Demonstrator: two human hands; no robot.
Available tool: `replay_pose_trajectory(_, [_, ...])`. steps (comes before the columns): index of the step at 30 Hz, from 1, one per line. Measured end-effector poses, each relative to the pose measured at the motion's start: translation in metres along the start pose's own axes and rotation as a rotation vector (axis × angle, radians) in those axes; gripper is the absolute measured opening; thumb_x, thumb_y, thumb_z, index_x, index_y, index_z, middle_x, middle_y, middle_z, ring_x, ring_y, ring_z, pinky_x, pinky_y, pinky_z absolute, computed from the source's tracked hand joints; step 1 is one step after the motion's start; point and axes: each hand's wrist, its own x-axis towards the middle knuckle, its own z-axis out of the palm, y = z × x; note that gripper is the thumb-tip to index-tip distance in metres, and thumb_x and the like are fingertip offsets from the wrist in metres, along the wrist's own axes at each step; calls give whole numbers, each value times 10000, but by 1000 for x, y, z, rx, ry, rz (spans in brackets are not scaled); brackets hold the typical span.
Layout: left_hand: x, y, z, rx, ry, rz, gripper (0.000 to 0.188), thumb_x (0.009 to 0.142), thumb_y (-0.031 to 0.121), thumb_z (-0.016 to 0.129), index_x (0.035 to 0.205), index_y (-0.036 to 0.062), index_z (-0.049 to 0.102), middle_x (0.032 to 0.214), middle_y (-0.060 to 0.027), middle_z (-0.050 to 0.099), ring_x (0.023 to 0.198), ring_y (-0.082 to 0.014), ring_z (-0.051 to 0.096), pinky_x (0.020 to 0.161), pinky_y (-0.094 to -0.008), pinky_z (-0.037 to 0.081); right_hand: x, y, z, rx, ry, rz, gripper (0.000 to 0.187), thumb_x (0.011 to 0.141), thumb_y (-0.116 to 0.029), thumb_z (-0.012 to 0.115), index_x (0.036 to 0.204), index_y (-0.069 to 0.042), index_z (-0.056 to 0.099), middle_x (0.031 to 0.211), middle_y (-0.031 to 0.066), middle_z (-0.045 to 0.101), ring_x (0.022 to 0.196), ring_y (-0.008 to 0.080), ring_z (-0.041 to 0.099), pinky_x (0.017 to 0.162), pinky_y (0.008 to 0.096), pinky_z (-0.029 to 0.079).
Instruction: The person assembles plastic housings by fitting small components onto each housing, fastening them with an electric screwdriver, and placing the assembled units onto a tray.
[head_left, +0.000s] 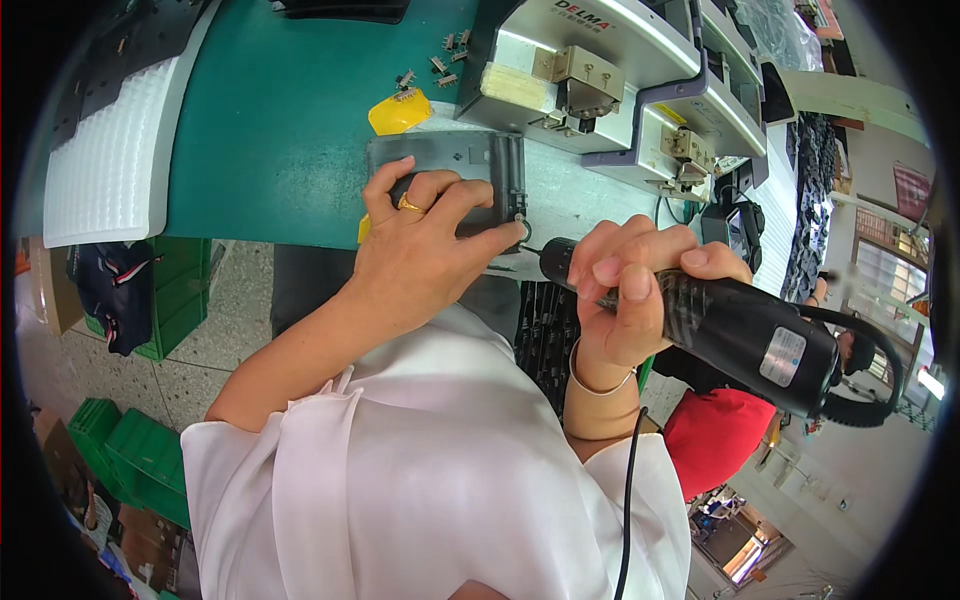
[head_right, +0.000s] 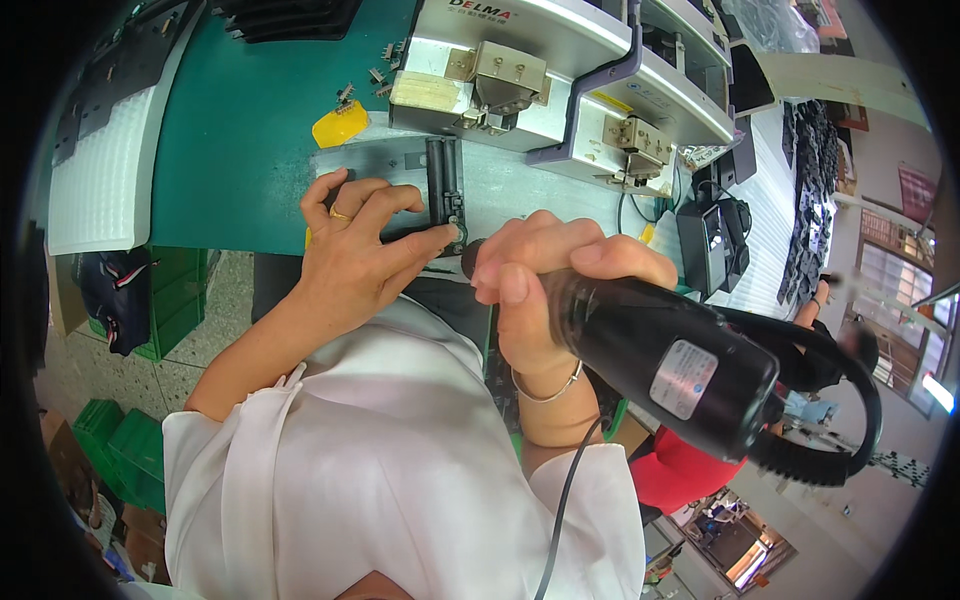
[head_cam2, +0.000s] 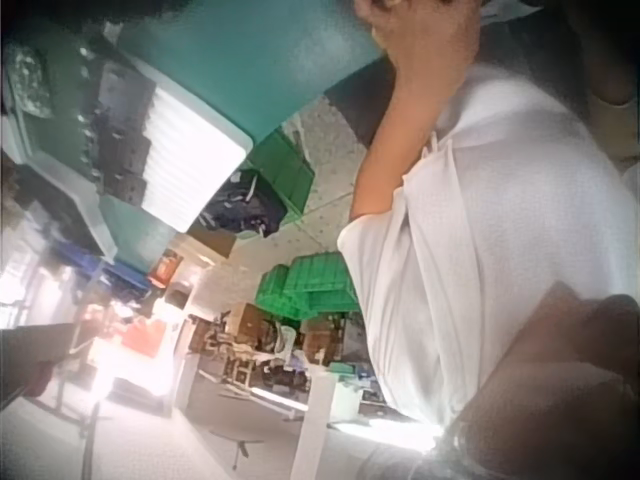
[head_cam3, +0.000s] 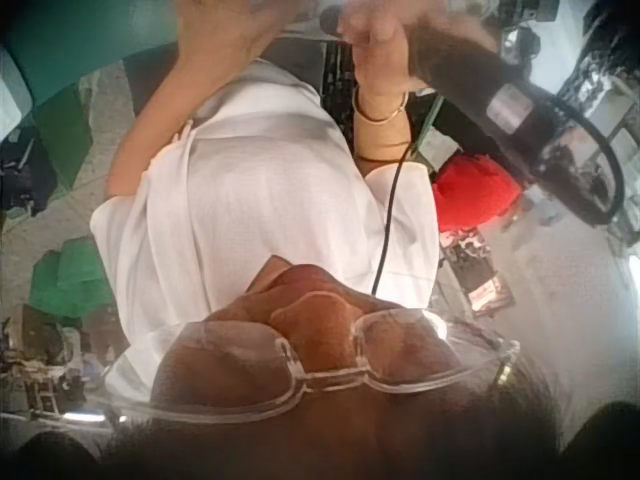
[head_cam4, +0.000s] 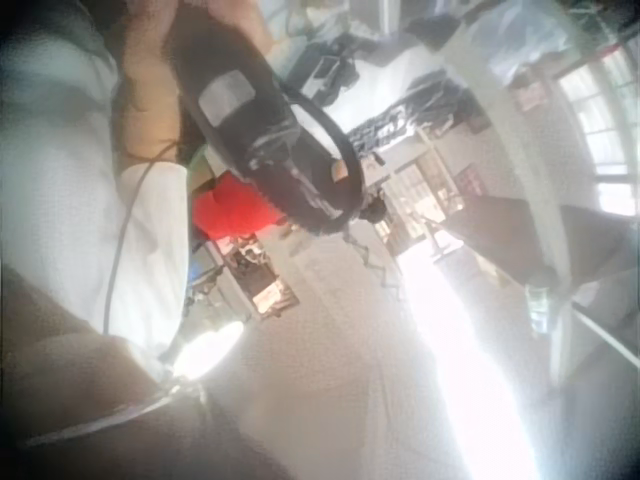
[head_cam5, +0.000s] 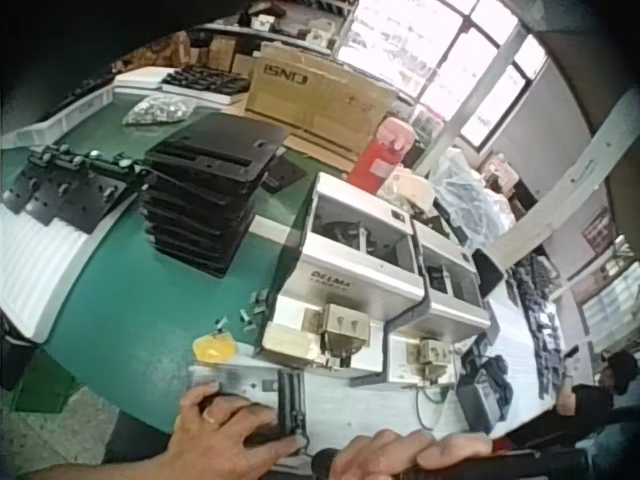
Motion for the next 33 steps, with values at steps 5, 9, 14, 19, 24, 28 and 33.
replay_pose_trajectory(5, [2,0,0,3,6,14,269,735,228,743,995,296,724,1035,32,554,1052,-184,485,1022,-449,209,2,0,1,26,27,35,444,851,-37,691,1061,-131,312,699,78,527,523,185,539,483,337,497])
replay_pose_trajectory(9, [2,0,-1,-22,3,31,275,734,230,742,1002,290,724,1043,26,552,1052,-189,484,1022,-450,211,-7,-2,2,-100,-45,-50,400,872,15,630,1073,-130,317,737,95,546,564,194,550,535,352,513])
replay_pose_trajectory(14, [2,2,-4,-22,-10,21,289,734,197,742,1011,278,721,1068,6,543,1058,-197,482,1025,-458,208,-14,-1,-5,-139,-2,-189,392,880,-67,651,1121,-149,353,718,67,541,503,148,466,425,305,476])
replay_pose_trajectory(19, [6,5,-6,-52,-2,32,297,717,158,744,993,264,712,1070,16,556,1055,-190,488,1009,-469,219,21,-23,-44,15,243,-280,348,897,-86,571,1202,-139,412,678,66,548,532,162,507,453,298,473])
replay_pose_trajectory(24, [7,6,-6,-41,-7,32,299,715,166,754,992,272,715,1071,5,556,1061,-199,491,1012,-469,227,61,-30,-80,-168,378,-494,380,865,-41,564,1203,-114,405,676,83,541,523,155,507,475,321,492])
replay_pose_trajectory(28, [7,5,-6,-38,-15,26,289,718,176,759,988,272,722,1071,1,560,1061,-209,495,1014,-474,236,68,-24,-84,-174,361,-463,414,856,-22,583,1206,-97,377,699,103,576,511,164,532,494,336,516])
replay_pose_trajectory(33, [8,5,-6,-17,-19,34,308,716,180,761,1000,287,708,1057,-2,566,1042,-195,507,993,-473,249,72,-20,-80,-246,346,-505,378,862,-18,576,1169,-55,358,662,118,568,479,164,527,467,331,518])
